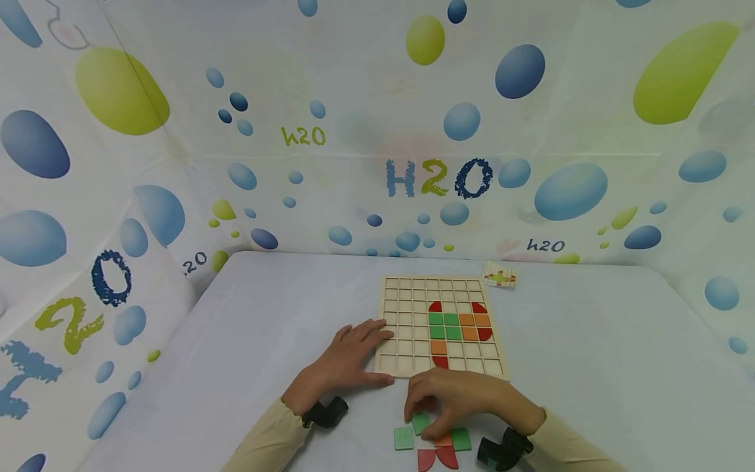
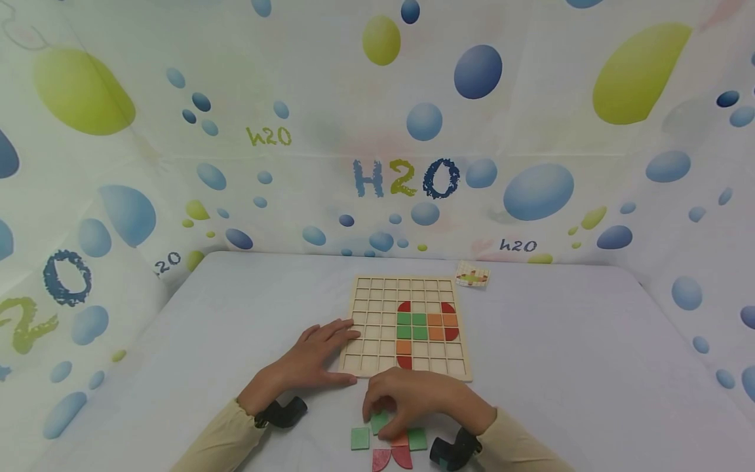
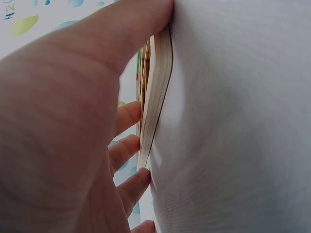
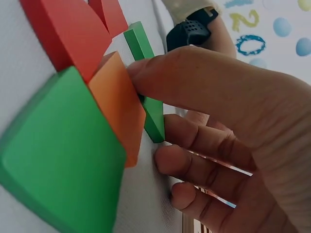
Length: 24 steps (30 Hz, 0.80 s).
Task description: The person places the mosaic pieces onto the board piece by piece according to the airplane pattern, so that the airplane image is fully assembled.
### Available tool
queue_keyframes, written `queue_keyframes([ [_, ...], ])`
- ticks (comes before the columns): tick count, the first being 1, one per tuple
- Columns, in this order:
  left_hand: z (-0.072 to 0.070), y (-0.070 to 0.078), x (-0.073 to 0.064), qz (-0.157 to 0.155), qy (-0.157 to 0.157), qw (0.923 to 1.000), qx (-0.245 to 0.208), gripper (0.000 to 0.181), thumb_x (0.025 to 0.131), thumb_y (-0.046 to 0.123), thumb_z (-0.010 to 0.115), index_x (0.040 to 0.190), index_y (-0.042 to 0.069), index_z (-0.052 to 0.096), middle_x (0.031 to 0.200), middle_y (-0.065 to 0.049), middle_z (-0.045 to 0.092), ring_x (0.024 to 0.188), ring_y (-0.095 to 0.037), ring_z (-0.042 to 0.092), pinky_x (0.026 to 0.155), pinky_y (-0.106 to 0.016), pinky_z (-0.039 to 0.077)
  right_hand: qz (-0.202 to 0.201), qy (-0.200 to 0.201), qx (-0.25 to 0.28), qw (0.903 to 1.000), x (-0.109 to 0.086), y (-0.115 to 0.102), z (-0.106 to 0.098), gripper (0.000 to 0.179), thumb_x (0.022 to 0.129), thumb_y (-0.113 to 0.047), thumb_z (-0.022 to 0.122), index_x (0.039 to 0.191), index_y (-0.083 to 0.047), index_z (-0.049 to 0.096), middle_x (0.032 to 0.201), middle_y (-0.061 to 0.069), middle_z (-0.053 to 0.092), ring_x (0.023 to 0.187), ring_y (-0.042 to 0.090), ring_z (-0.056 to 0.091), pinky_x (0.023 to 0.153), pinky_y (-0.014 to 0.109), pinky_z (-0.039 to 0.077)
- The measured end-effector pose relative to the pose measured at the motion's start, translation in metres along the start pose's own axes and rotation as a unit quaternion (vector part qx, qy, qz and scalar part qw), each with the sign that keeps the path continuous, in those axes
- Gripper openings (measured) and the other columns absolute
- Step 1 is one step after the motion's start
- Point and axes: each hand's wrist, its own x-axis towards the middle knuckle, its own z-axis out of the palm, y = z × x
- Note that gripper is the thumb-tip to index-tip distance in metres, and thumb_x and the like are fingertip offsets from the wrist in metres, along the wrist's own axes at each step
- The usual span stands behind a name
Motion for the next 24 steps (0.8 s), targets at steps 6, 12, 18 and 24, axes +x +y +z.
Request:
queue_keyframes([
  [6, 0.000, 0.000, 0.000, -0.002, -0.002, 1.0000, -0.003, 0.075, 0.082, 0.054, 0.072, 0.142, 0.016, 0.048, 0.154, -0.009, 0.035, 0.143, -0.033, 0.029, 0.110, -0.061, 0.023, -0.002, 0.014, -0.005, 0.9999, -0.001, 0.001, -0.001, 0.019, 0.086, -0.016, 0.074, 0.105, -0.016, 0.071, 0.095, -0.008, 0.062, 0.078, -0.004, 0.049, 0.070, 0.012, 0.047],
  [12, 0.000, -0.001, 0.001, 0.000, 0.000, 1.0000, -0.001, 0.075, 0.082, 0.054, 0.072, 0.142, 0.016, 0.048, 0.154, -0.009, 0.035, 0.143, -0.033, 0.030, 0.110, -0.061, 0.024, 0.016, 0.025, -0.010, 0.9995, -0.002, 0.003, -0.004, 0.019, 0.087, -0.017, 0.073, 0.106, -0.017, 0.070, 0.096, -0.009, 0.061, 0.079, -0.003, 0.051, 0.071, 0.013, 0.048],
  [18, 0.000, -0.001, 0.000, 0.001, 0.001, 1.0000, 0.000, 0.075, 0.082, 0.054, 0.072, 0.142, 0.016, 0.048, 0.154, -0.010, 0.036, 0.143, -0.033, 0.030, 0.110, -0.061, 0.024, 0.016, 0.046, -0.022, 0.9986, -0.003, 0.005, -0.009, 0.020, 0.086, -0.018, 0.074, 0.106, -0.016, 0.071, 0.096, -0.010, 0.061, 0.079, -0.003, 0.053, 0.071, 0.013, 0.048],
  [24, 0.000, -0.001, -0.001, 0.000, -0.002, 1.0000, 0.002, 0.075, 0.082, 0.054, 0.072, 0.142, 0.016, 0.048, 0.154, -0.010, 0.035, 0.143, -0.033, 0.030, 0.110, -0.061, 0.024, 0.024, 0.063, -0.017, 0.9976, -0.004, 0.010, -0.011, 0.020, 0.086, -0.018, 0.074, 0.106, -0.016, 0.071, 0.096, -0.010, 0.061, 0.078, -0.003, 0.053, 0.070, 0.014, 0.049],
])
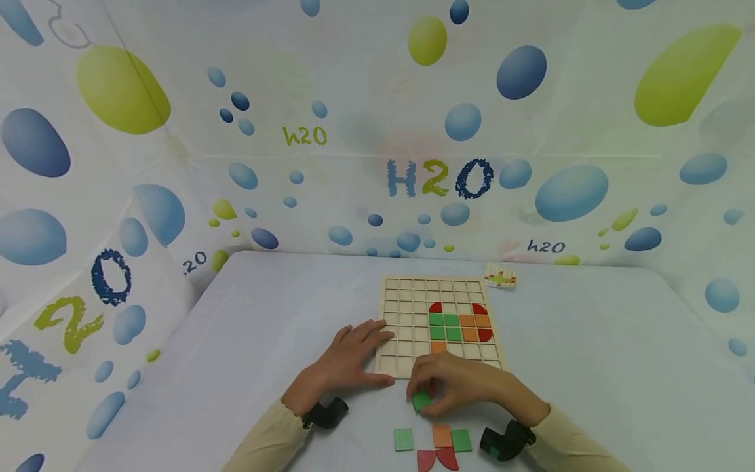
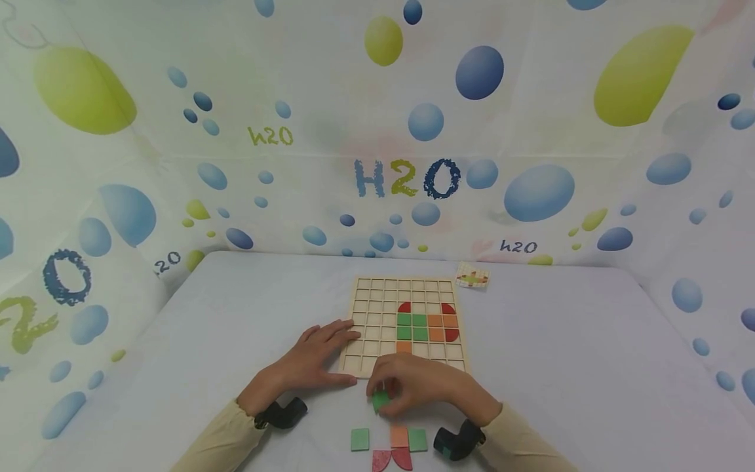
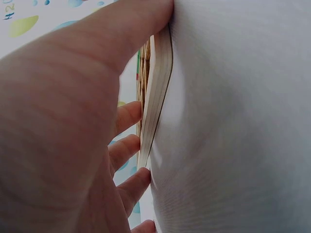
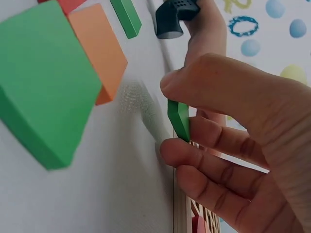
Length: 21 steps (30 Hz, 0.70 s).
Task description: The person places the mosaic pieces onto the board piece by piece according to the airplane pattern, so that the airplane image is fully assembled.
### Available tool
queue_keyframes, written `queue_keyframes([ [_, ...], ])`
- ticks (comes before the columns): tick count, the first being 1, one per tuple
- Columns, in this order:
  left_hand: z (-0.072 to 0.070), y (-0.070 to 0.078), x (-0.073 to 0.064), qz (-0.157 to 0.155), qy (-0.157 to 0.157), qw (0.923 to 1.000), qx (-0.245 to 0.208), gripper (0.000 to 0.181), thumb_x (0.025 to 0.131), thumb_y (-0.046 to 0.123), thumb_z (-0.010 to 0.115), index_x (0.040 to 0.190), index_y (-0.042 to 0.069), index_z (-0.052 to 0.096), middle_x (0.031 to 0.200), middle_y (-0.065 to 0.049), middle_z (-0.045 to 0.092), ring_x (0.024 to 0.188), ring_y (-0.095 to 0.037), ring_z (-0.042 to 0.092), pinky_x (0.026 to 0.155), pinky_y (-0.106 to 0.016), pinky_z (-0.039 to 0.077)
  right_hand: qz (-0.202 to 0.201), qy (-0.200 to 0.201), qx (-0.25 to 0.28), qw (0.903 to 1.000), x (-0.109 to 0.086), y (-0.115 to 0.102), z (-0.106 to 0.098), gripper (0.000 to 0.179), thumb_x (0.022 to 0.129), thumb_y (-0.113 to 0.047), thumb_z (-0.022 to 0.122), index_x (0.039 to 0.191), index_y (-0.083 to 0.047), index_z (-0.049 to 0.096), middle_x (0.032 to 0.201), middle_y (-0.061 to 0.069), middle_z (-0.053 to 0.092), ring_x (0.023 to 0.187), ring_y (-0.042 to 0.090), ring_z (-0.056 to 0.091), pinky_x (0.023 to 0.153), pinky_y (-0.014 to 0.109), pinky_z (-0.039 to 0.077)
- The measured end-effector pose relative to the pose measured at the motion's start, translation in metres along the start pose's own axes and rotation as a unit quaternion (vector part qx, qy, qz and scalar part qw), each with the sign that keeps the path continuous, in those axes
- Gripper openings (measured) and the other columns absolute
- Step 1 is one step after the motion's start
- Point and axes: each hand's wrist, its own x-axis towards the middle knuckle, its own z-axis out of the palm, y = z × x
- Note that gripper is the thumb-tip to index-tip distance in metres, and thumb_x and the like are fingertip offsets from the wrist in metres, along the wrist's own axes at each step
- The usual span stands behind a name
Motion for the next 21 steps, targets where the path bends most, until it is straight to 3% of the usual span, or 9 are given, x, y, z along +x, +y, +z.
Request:
queue_keyframes([
  [9, 0.001, -0.001, 0.000, 0.002, -0.002, 1.0000, -0.002, 0.074, 0.082, 0.054, 0.072, 0.142, 0.017, 0.047, 0.154, -0.009, 0.035, 0.143, -0.033, 0.029, 0.110, -0.061, 0.024, -0.010, 0.038, -0.026, 0.9989, 0.001, 0.006, -0.003, 0.021, 0.086, -0.017, 0.075, 0.106, -0.014, 0.071, 0.095, -0.007, 0.061, 0.077, 0.001, 0.053, 0.069, 0.015, 0.049],
  [21, 0.000, 0.001, 0.001, -0.001, -0.006, 1.0000, -0.002, 0.074, 0.083, 0.054, 0.072, 0.142, 0.017, 0.047, 0.155, -0.009, 0.034, 0.144, -0.033, 0.028, 0.111, -0.061, 0.023, 0.046, 0.081, -0.033, 0.9952, 0.000, 0.010, -0.012, 0.021, 0.086, -0.018, 0.074, 0.106, -0.014, 0.071, 0.097, -0.007, 0.060, 0.078, 0.005, 0.053, 0.069, 0.018, 0.049],
])
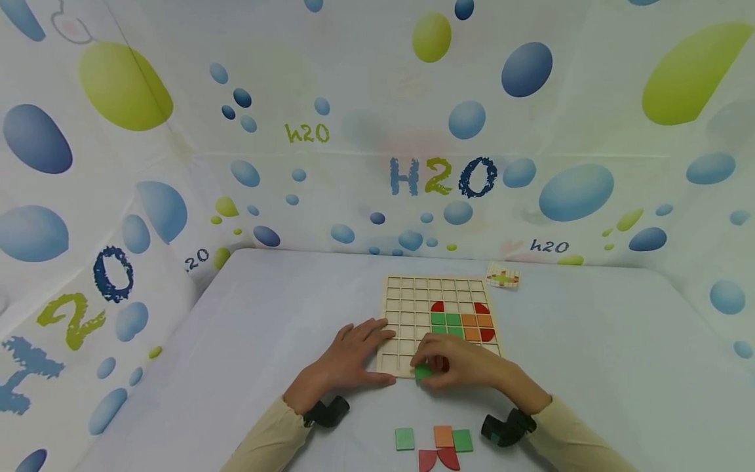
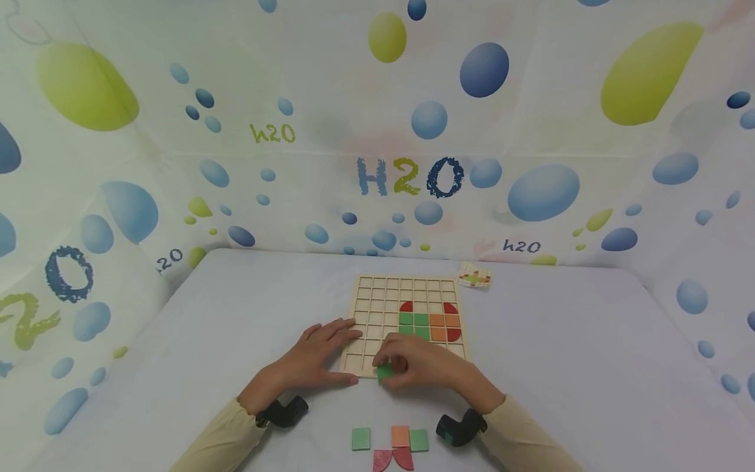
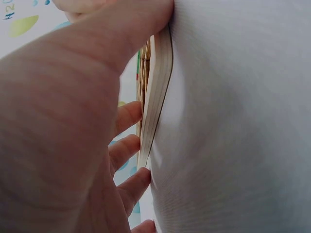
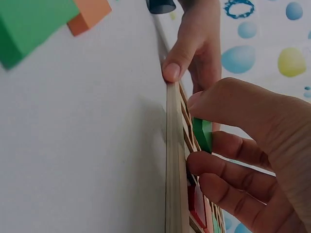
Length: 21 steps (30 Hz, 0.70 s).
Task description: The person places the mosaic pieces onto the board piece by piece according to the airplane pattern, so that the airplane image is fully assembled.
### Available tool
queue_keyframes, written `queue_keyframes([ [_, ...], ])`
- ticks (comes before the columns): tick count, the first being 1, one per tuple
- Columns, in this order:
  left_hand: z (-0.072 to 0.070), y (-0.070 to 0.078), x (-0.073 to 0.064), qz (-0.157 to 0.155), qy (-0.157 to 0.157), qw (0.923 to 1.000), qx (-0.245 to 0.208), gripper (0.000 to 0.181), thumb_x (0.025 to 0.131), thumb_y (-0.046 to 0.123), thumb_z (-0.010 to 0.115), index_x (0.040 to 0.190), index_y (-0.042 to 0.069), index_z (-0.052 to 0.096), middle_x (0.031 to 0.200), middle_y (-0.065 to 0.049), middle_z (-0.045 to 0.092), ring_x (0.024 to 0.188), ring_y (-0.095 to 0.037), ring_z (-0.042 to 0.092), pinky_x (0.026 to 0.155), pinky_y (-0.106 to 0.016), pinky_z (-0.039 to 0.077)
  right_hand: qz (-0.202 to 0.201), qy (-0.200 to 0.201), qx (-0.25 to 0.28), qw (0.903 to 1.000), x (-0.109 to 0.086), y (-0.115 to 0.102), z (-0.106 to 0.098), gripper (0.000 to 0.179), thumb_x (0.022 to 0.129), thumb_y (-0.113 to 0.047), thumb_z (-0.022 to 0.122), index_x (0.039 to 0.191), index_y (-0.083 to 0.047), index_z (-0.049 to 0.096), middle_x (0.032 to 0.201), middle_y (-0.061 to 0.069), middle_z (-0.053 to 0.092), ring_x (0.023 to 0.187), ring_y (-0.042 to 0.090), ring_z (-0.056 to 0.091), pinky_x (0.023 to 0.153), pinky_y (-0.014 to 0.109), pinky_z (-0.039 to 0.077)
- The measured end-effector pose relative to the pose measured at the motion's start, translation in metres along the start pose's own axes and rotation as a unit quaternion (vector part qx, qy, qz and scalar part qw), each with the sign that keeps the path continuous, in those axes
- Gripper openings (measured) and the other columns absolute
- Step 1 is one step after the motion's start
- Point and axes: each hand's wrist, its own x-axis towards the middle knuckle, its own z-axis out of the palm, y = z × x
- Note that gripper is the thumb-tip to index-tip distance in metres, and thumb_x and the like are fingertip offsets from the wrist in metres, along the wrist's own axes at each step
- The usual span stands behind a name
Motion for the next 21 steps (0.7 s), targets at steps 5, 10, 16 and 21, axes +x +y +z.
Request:
queue_keyframes([
  [5, 0.001, -0.001, 0.000, -0.004, -0.003, 1.0000, 0.004, 0.075, 0.083, 0.054, 0.071, 0.143, 0.018, 0.046, 0.156, -0.008, 0.033, 0.144, -0.032, 0.027, 0.111, -0.060, 0.022, 0.032, 0.004, 0.003, 0.9995, 0.002, 0.004, -0.004, 0.021, 0.088, -0.021, 0.073, 0.108, -0.017, 0.070, 0.099, -0.009, 0.058, 0.079, 0.005, 0.052, 0.069, 0.019, 0.048],
  [10, 0.001, -0.001, 0.000, -0.004, -0.001, 1.0000, 0.007, 0.075, 0.083, 0.054, 0.071, 0.144, 0.018, 0.046, 0.156, -0.007, 0.032, 0.144, -0.032, 0.027, 0.112, -0.060, 0.022, 0.058, 0.024, -0.009, 0.9980, 0.003, 0.007, -0.007, 0.022, 0.089, -0.023, 0.071, 0.110, -0.018, 0.071, 0.104, -0.010, 0.058, 0.084, 0.007, 0.052, 0.073, 0.021, 0.049],
  [16, -0.001, -0.001, 0.001, 0.002, 0.001, 1.0000, 0.005, 0.074, 0.083, 0.054, 0.072, 0.142, 0.017, 0.047, 0.155, -0.008, 0.034, 0.143, -0.033, 0.029, 0.110, -0.061, 0.024, 0.046, 0.053, -0.021, 0.9973, 0.004, 0.014, -0.010, 0.022, 0.089, -0.018, 0.071, 0.110, -0.012, 0.071, 0.109, -0.003, 0.063, 0.091, 0.009, 0.053, 0.079, 0.025, 0.050],
  [21, -0.002, 0.001, 0.000, 0.002, -0.001, 1.0000, -0.004, 0.074, 0.083, 0.052, 0.072, 0.142, 0.016, 0.047, 0.154, -0.009, 0.035, 0.143, -0.034, 0.029, 0.110, -0.061, 0.023, 0.036, 0.080, -0.030, 0.9957, 0.005, 0.020, -0.010, 0.021, 0.088, -0.015, 0.071, 0.109, -0.008, 0.070, 0.106, 0.001, 0.063, 0.089, 0.012, 0.055, 0.078, 0.025, 0.052],
])
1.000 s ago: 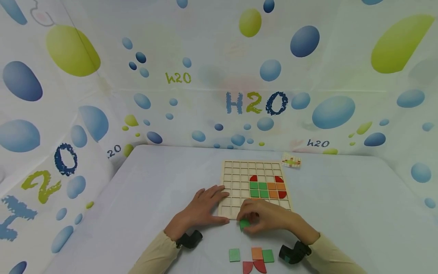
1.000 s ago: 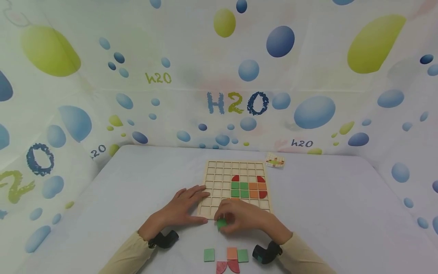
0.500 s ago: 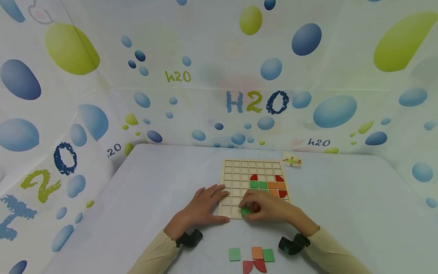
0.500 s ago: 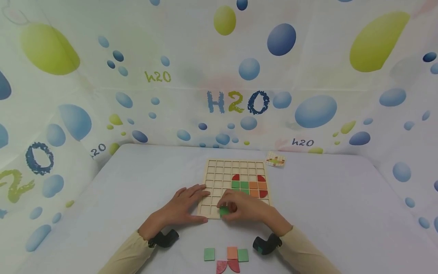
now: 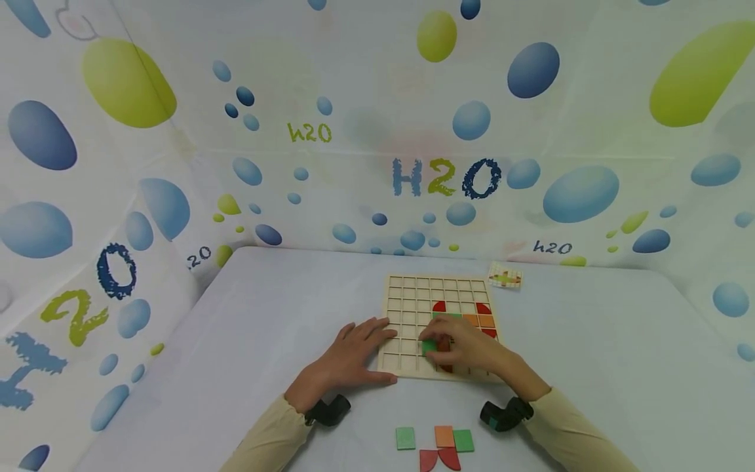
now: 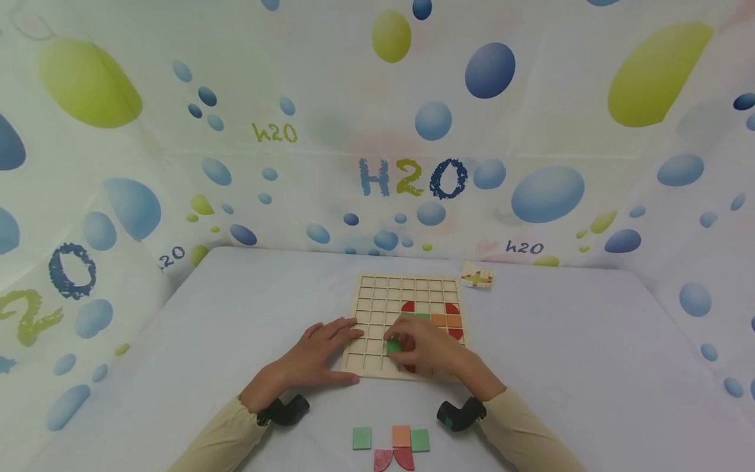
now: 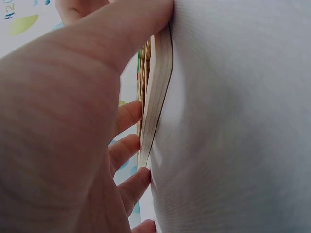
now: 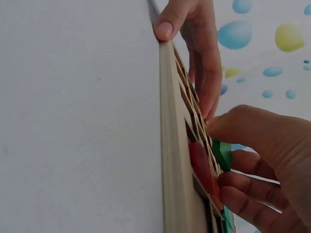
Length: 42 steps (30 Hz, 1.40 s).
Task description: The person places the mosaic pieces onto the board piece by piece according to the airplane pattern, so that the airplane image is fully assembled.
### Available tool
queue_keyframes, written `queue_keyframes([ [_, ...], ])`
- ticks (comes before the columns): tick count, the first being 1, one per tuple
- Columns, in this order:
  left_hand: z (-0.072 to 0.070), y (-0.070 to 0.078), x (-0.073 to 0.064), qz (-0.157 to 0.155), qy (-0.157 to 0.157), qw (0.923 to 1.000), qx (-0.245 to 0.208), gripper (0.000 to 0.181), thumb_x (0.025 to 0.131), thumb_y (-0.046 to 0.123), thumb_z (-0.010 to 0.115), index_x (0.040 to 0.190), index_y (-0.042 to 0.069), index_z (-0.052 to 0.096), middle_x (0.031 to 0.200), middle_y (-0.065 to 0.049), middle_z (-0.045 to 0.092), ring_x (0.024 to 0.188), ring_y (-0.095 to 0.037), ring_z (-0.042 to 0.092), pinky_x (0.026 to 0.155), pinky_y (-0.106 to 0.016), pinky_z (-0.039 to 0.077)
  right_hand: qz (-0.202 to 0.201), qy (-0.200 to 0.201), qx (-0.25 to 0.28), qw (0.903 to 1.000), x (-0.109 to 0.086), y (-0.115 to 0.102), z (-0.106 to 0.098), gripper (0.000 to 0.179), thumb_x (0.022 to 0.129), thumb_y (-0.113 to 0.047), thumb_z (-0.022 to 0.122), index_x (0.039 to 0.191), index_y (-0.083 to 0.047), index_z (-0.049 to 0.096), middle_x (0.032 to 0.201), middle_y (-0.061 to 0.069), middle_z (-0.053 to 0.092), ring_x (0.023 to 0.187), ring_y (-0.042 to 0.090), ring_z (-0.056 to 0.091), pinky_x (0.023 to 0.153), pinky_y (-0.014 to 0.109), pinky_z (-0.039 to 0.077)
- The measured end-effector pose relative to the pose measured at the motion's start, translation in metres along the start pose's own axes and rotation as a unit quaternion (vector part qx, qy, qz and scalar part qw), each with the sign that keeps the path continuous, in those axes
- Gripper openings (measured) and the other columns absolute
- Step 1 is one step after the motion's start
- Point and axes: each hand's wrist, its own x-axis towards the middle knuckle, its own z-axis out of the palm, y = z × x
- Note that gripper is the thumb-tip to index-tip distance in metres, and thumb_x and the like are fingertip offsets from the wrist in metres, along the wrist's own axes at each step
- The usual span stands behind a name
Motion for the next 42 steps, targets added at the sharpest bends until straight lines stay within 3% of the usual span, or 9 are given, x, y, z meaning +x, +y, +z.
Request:
queue_keyframes([
  [4, 0.001, 0.001, 0.000, -0.001, -0.004, 1.0000, -0.004, 0.074, 0.083, 0.051, 0.072, 0.143, 0.016, 0.047, 0.155, -0.009, 0.034, 0.144, -0.034, 0.028, 0.111, -0.061, 0.022, -0.008, 0.026, -0.021, 0.9994, 0.000, 0.004, 0.003, 0.022, 0.088, -0.013, 0.072, 0.108, -0.006, 0.069, 0.103, 0.003, 0.063, 0.087, 0.014, 0.057, 0.076, 0.026, 0.053],
  [10, 0.003, 0.001, 0.001, 0.001, -0.005, 1.0000, 0.000, 0.074, 0.083, 0.052, 0.072, 0.144, 0.016, 0.046, 0.155, -0.008, 0.034, 0.144, -0.033, 0.028, 0.111, -0.061, 0.023, 0.011, 0.053, -0.022, 0.9983, 0.002, 0.010, 0.009, 0.024, 0.087, -0.013, 0.073, 0.110, -0.006, 0.069, 0.101, 0.003, 0.062, 0.087, 0.015, 0.056, 0.075, 0.026, 0.053],
  [16, 0.004, 0.000, 0.001, 0.006, 0.001, 1.0000, 0.008, 0.074, 0.083, 0.052, 0.072, 0.143, 0.016, 0.047, 0.154, -0.009, 0.034, 0.143, -0.033, 0.029, 0.110, -0.061, 0.024, -0.005, 0.078, -0.018, 0.9968, 0.003, 0.015, 0.012, 0.021, 0.087, -0.010, 0.073, 0.106, -0.004, 0.070, 0.096, 0.005, 0.062, 0.080, 0.015, 0.056, 0.069, 0.024, 0.051],
  [27, 0.004, -0.001, 0.000, 0.008, 0.004, 0.9999, 0.012, 0.074, 0.083, 0.052, 0.072, 0.143, 0.015, 0.047, 0.154, -0.010, 0.035, 0.143, -0.033, 0.030, 0.109, -0.062, 0.024, 0.022, 0.088, -0.018, 0.9957, 0.010, 0.016, 0.017, 0.009, 0.087, -0.011, 0.074, 0.094, -0.009, 0.070, 0.085, -0.002, 0.059, 0.071, 0.008, 0.052, 0.061, 0.022, 0.047],
  [42, 0.003, 0.001, -0.002, 0.006, 0.006, 0.9999, 0.014, 0.074, 0.083, 0.050, 0.072, 0.143, 0.014, 0.047, 0.154, -0.010, 0.035, 0.143, -0.035, 0.030, 0.110, -0.062, 0.024, 0.067, 0.094, -0.023, 0.9930, 0.009, 0.010, 0.021, 0.010, 0.089, -0.010, 0.071, 0.099, -0.009, 0.072, 0.095, 0.001, 0.061, 0.069, 0.005, 0.048, 0.060, 0.021, 0.045],
])
